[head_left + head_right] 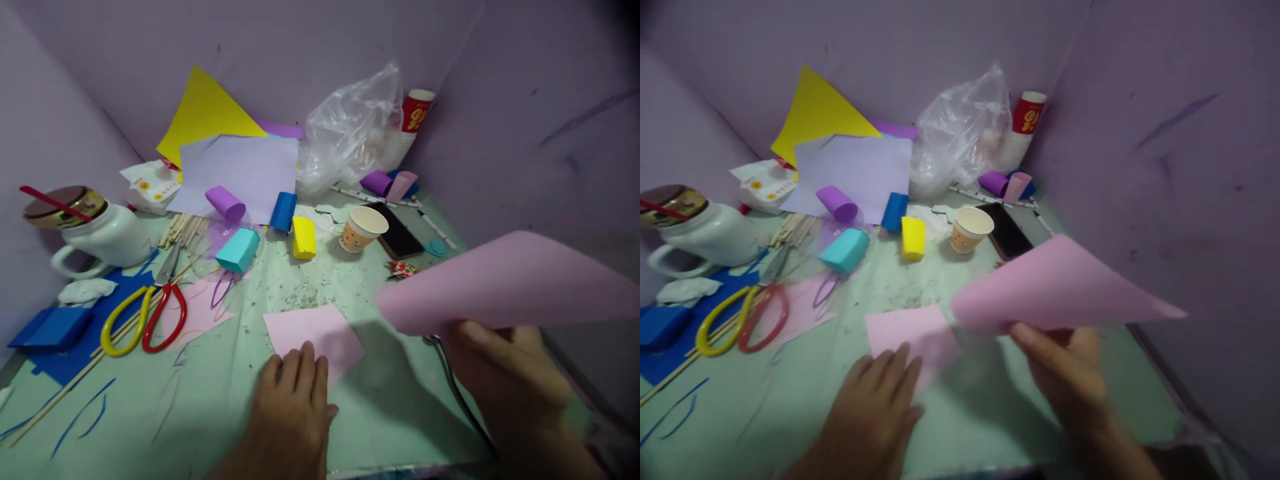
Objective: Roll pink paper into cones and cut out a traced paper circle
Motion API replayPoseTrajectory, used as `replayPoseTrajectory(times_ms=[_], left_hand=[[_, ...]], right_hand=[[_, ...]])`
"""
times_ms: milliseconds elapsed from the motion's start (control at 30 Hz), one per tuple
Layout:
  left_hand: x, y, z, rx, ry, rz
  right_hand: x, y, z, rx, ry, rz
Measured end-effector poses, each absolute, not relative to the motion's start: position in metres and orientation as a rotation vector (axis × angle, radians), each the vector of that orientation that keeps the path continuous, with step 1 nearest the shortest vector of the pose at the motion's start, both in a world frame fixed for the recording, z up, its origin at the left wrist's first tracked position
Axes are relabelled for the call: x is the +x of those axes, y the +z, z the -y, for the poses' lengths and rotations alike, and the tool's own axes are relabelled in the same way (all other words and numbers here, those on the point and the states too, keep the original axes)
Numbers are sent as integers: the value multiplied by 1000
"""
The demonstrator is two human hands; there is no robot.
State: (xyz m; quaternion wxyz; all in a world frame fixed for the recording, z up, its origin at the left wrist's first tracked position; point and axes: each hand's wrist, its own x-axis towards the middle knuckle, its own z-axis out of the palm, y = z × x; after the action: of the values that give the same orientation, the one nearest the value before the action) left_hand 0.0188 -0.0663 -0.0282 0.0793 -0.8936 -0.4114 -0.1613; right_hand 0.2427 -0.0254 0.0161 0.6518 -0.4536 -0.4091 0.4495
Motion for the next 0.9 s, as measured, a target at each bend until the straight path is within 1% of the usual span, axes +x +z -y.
replayPoseTrajectory(times_ms=[100,167,267,400,533,667,767,900], left_hand=[[13,-29,66,-2713,-752,1340],[8,-27,63,-2699,-820,1461],[3,-26,59,-2739,-701,1556],[5,-29,54,-2717,-605,1610],[7,-32,56,-2727,-508,1633],[4,-30,60,-2788,-525,1596],[3,-28,61,-2839,-507,1570],[2,-26,59,-2968,-438,1518]], right_hand=[[243,0,38,-1175,1137,948],[243,-6,38,-1206,1145,933],[237,-6,31,-1107,1184,803],[222,1,25,-1062,1373,640],[215,-4,32,-1128,1513,678],[224,-13,41,-1200,1598,748],[237,-17,48,-1317,1520,790],[243,-20,62,-1653,1131,1081]])
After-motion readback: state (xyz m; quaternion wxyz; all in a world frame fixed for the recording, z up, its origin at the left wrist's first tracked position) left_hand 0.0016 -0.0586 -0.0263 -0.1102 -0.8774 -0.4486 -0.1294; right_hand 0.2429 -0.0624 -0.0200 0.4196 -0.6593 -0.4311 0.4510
